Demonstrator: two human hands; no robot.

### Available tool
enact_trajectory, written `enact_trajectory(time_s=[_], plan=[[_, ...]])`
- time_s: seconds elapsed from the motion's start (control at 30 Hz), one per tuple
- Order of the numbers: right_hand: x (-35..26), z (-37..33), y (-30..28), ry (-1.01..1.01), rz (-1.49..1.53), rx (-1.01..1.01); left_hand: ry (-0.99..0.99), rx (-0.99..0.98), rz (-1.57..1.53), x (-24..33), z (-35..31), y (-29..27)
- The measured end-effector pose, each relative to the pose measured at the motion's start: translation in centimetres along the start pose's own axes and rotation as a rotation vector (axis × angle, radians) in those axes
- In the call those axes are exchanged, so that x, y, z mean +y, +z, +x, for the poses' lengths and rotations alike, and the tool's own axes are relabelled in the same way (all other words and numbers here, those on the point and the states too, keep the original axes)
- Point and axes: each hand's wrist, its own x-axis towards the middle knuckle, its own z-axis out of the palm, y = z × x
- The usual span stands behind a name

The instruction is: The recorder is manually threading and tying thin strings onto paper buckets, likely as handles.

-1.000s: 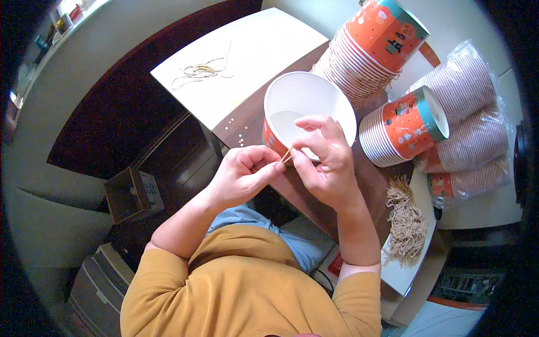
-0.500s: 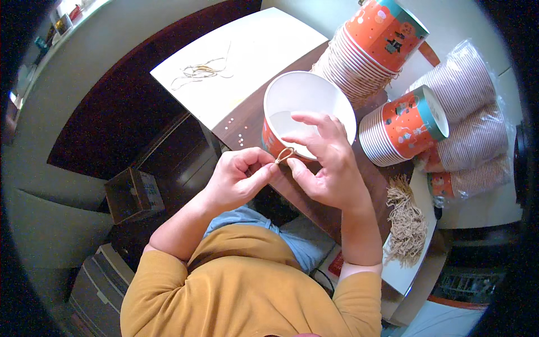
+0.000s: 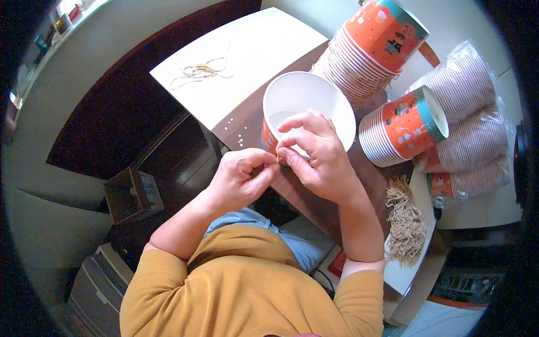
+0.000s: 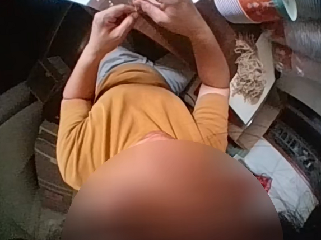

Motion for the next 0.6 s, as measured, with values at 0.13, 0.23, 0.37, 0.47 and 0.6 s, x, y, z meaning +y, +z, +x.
enact_trajectory(time_s=[0.13, 0.23, 0.37, 0.47, 0.6], plan=[[-0.2, -0.1, 0.4, 0.011, -0.012, 0.054, 0.008, -0.004, 0.022, 0.2, 0.0, -0.1], [0.0, -0.4, 0.5, 0.054, -0.012, 0.079, 0.018, -0.021, 0.053, 0.3, 0.3, 0.1], [-0.6, -0.2, 0.7, 0.066, -0.123, 0.096, -0.023, -0.012, 0.012, 0.5, 0.1, -0.2], [-0.4, -0.6, 0.1, 0.034, -0.195, 0.094, -0.209, -0.048, -0.125, 1.6, -0.3, -0.4], [-1.1, -1.7, -0.9, 0.019, -0.241, 0.087, -0.243, -0.169, -0.235, 1.2, -1.7, -2.7]])
